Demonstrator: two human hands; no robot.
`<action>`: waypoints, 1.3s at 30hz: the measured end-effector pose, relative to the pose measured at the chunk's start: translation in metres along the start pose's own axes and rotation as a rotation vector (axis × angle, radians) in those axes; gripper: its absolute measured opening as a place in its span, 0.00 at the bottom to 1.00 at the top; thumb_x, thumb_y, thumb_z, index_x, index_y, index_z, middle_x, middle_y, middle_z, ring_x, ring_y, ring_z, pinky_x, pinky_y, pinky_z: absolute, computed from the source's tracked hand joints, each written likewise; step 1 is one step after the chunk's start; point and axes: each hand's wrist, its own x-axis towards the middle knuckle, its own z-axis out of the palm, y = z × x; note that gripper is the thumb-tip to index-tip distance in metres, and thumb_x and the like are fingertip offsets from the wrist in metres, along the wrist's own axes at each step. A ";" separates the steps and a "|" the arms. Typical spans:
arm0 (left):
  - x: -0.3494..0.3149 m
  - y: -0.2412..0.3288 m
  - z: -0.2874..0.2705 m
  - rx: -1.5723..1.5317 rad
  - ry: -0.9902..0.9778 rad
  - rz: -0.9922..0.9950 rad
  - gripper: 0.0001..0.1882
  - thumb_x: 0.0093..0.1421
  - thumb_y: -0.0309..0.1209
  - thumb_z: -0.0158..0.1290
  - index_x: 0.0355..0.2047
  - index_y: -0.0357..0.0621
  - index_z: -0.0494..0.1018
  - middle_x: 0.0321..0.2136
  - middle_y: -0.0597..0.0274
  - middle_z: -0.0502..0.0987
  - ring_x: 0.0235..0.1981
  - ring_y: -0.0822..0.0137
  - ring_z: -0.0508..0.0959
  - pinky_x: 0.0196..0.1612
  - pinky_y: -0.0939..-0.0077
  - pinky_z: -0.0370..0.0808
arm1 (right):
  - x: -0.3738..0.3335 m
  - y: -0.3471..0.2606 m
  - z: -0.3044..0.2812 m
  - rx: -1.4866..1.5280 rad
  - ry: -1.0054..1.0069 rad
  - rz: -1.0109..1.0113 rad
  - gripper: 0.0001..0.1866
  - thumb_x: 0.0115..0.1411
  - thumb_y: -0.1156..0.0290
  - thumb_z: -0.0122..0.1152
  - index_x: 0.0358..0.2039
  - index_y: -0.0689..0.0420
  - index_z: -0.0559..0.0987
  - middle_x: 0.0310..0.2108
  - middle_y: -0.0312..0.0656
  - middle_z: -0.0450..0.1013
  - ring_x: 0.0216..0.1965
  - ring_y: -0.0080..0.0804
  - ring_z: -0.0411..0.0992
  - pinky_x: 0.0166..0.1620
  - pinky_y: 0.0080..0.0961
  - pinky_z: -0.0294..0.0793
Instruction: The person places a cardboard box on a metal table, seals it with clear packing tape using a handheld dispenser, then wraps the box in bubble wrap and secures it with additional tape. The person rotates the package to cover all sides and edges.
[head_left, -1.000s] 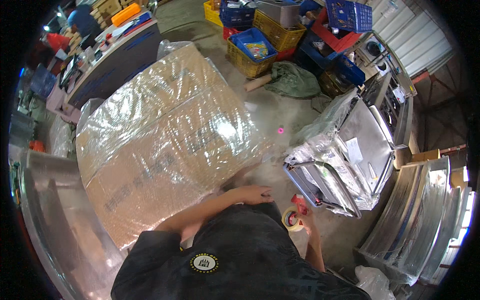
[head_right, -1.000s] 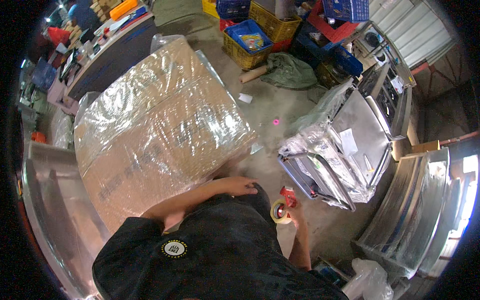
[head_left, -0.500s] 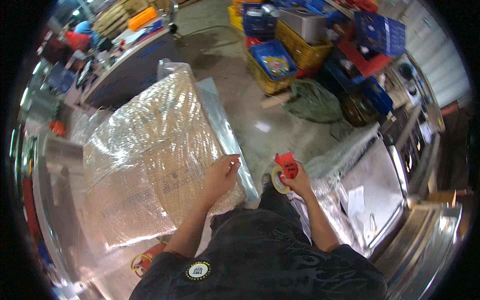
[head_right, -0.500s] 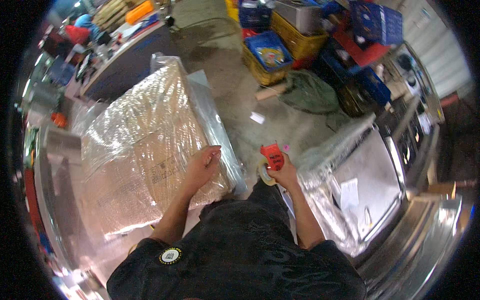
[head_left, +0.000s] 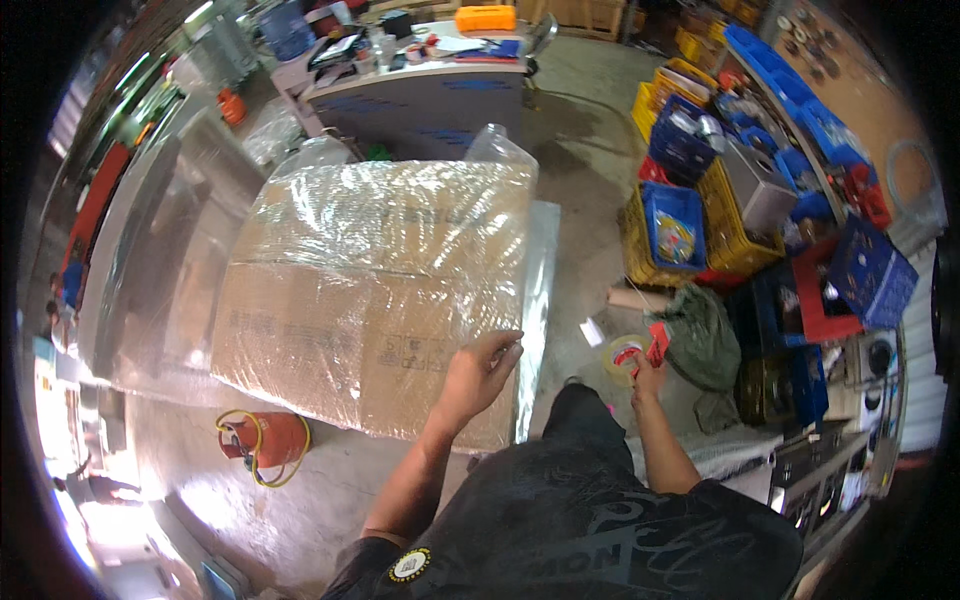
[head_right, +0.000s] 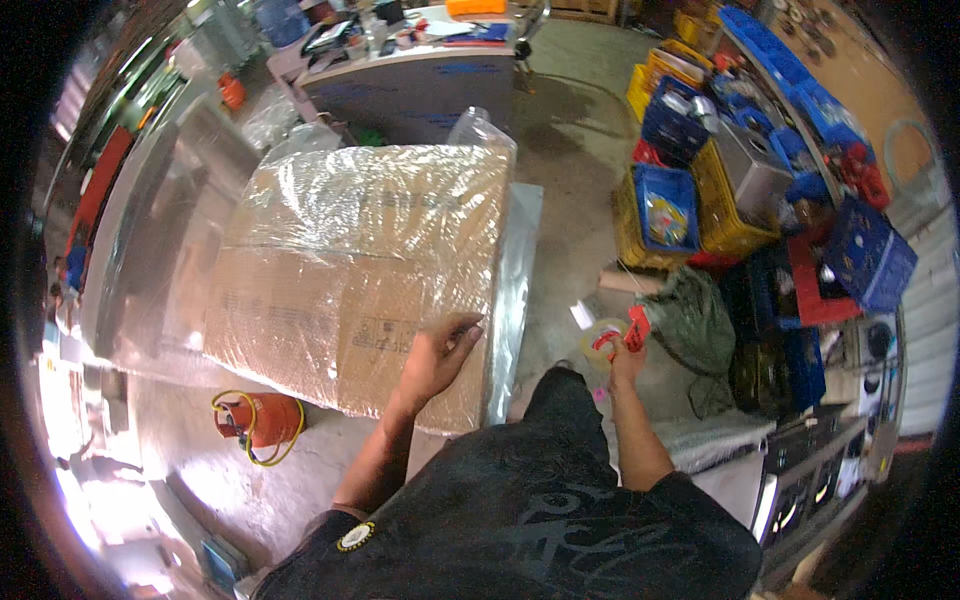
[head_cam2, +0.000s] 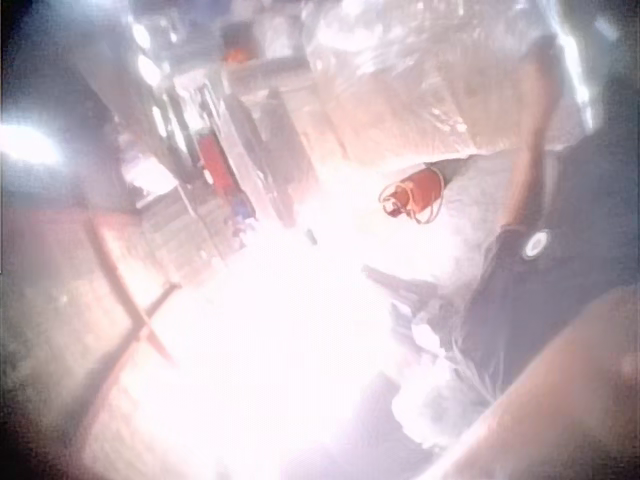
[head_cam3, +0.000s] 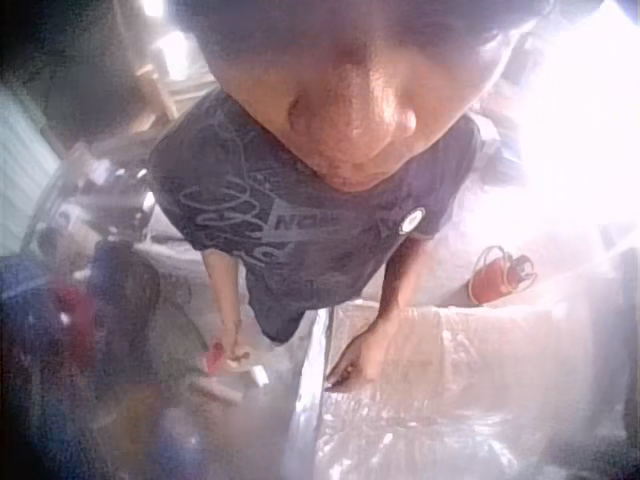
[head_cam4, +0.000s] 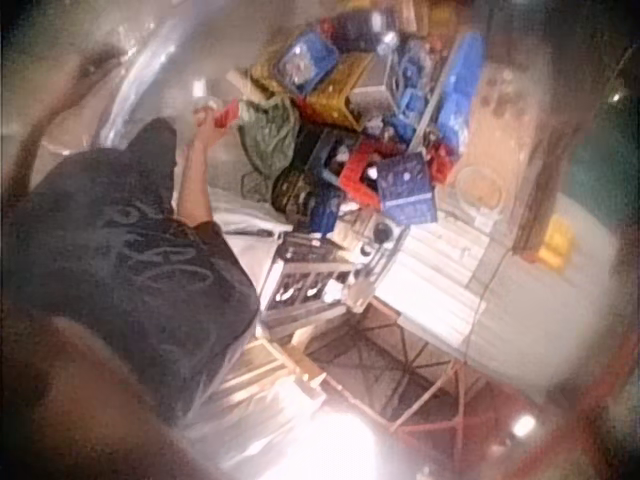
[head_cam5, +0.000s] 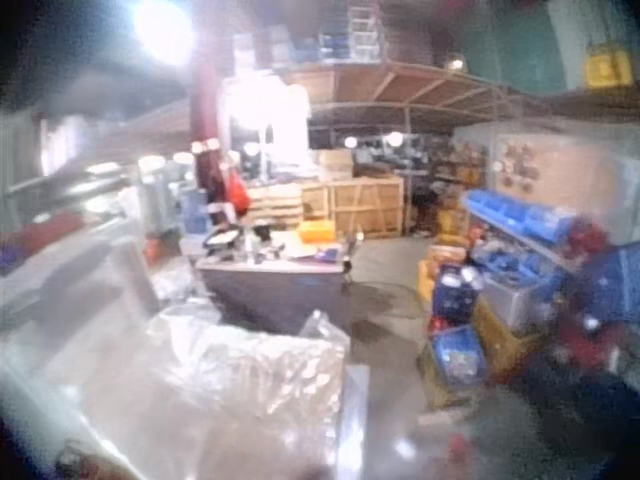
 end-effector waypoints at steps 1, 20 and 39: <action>0.011 0.004 -0.002 -0.007 0.045 -0.030 0.14 0.69 0.33 0.57 0.51 0.39 0.79 0.40 0.50 0.84 0.40 0.63 0.83 0.43 0.70 0.79 | 0.028 0.005 0.004 -0.164 -0.028 0.103 0.27 0.55 0.74 0.71 0.55 0.60 0.73 0.45 0.40 0.76 0.41 0.30 0.74 0.44 0.29 0.75; 0.150 -0.110 0.086 0.707 0.712 -0.631 0.21 0.65 0.39 0.60 0.55 0.47 0.75 0.26 0.59 0.74 0.30 0.61 0.76 0.39 0.60 0.74 | 0.337 0.032 0.035 -0.330 -0.093 0.283 0.37 0.57 0.68 0.75 0.64 0.61 0.69 0.58 0.47 0.74 0.51 0.37 0.77 0.48 0.32 0.77; 0.469 -0.159 0.008 0.584 0.528 -0.414 0.24 0.66 0.43 0.58 0.57 0.43 0.76 0.61 0.49 0.73 0.59 0.49 0.75 0.62 0.57 0.71 | 0.548 -0.156 0.233 -0.552 -0.612 -0.232 0.45 0.55 0.70 0.75 0.68 0.67 0.62 0.61 0.50 0.69 0.58 0.38 0.70 0.61 0.35 0.70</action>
